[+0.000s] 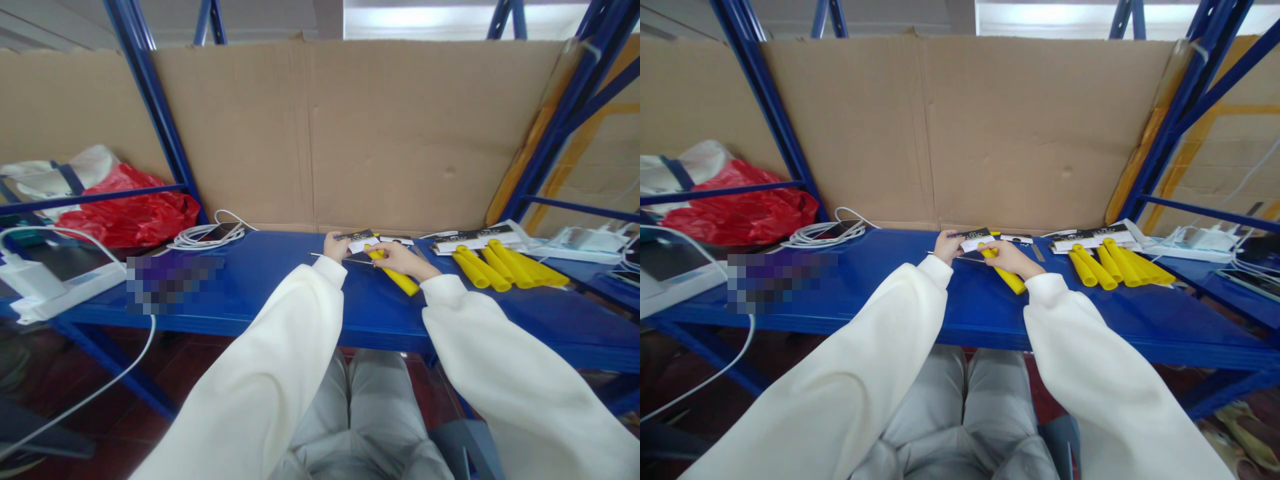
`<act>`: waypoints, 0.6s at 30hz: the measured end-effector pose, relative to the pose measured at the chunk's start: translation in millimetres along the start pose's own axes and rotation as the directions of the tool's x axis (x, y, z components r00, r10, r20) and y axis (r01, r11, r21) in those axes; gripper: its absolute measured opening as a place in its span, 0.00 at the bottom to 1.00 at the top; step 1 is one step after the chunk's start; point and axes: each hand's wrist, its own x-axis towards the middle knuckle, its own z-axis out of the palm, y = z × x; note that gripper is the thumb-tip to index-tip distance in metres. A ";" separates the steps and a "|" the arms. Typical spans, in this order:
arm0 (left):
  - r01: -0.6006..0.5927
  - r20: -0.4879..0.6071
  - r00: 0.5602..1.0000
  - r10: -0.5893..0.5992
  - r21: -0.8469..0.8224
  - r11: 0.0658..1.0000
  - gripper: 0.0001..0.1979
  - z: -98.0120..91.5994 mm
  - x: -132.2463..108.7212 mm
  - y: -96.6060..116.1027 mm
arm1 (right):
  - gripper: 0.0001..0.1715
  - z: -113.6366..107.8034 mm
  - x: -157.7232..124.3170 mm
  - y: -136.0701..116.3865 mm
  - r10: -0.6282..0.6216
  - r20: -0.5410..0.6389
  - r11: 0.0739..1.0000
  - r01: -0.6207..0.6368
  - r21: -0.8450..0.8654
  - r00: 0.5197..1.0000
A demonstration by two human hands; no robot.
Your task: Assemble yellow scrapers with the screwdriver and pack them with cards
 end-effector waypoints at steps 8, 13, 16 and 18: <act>0.052 0.085 0.995 -0.048 -0.052 0.997 0.14 -5.0 0.2 3.6 | 0.25 -6.5 1.5 8.5 -0.054 -0.160 0.993 0.036 -0.111 0.986; 0.083 0.092 0.992 -0.085 0.026 0.996 0.15 -5.3 -3.1 4.5 | 0.28 -31.1 3.3 24.6 -0.039 -0.333 0.970 -0.044 -0.239 0.942; 0.084 0.074 0.993 -0.090 0.078 0.993 0.17 -4.5 -4.5 4.9 | 0.29 -50.6 -2.4 32.2 0.019 -0.409 0.907 -0.188 -0.377 0.912; 0.080 0.061 0.994 -0.086 0.103 0.992 0.18 -4.1 -4.9 4.8 | 0.29 -62.8 -9.5 35.7 0.066 -0.475 0.837 -0.308 -0.452 0.878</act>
